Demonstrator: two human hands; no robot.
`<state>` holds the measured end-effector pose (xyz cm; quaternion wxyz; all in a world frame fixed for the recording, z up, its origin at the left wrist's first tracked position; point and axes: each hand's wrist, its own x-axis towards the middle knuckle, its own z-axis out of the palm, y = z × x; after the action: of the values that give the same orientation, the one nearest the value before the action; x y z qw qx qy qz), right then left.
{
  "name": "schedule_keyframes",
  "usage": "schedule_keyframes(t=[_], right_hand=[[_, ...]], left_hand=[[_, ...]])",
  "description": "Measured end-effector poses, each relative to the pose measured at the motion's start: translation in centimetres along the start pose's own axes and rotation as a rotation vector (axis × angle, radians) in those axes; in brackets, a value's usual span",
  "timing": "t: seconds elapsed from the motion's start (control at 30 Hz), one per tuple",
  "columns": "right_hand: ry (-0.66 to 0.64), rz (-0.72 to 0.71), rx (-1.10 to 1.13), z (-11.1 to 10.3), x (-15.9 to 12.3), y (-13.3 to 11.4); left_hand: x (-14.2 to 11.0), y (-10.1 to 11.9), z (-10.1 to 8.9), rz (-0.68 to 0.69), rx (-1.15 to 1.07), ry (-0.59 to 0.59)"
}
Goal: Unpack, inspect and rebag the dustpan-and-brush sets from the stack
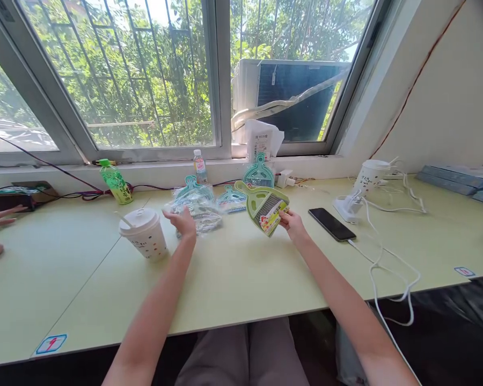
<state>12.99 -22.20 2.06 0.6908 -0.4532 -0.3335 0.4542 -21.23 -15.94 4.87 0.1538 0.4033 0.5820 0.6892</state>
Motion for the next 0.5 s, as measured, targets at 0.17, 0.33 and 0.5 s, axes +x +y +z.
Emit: schedule_keyframes(t=[0.17, 0.33, 0.5], right_hand=[[0.001, 0.018, -0.004, 0.5, -0.6, 1.1], [-0.045, 0.060, -0.001, 1.5, -1.2, 1.0], [-0.166, 0.151, -0.063, 3.0, -1.8, 0.6]], left_hand=[[-4.7, 2.9, -0.1, 0.356, 0.163, -0.059], [-11.2, 4.9, 2.2, 0.045, -0.240, -0.560], [-12.8, 2.8, 3.8, -0.362, -0.325, -0.812]])
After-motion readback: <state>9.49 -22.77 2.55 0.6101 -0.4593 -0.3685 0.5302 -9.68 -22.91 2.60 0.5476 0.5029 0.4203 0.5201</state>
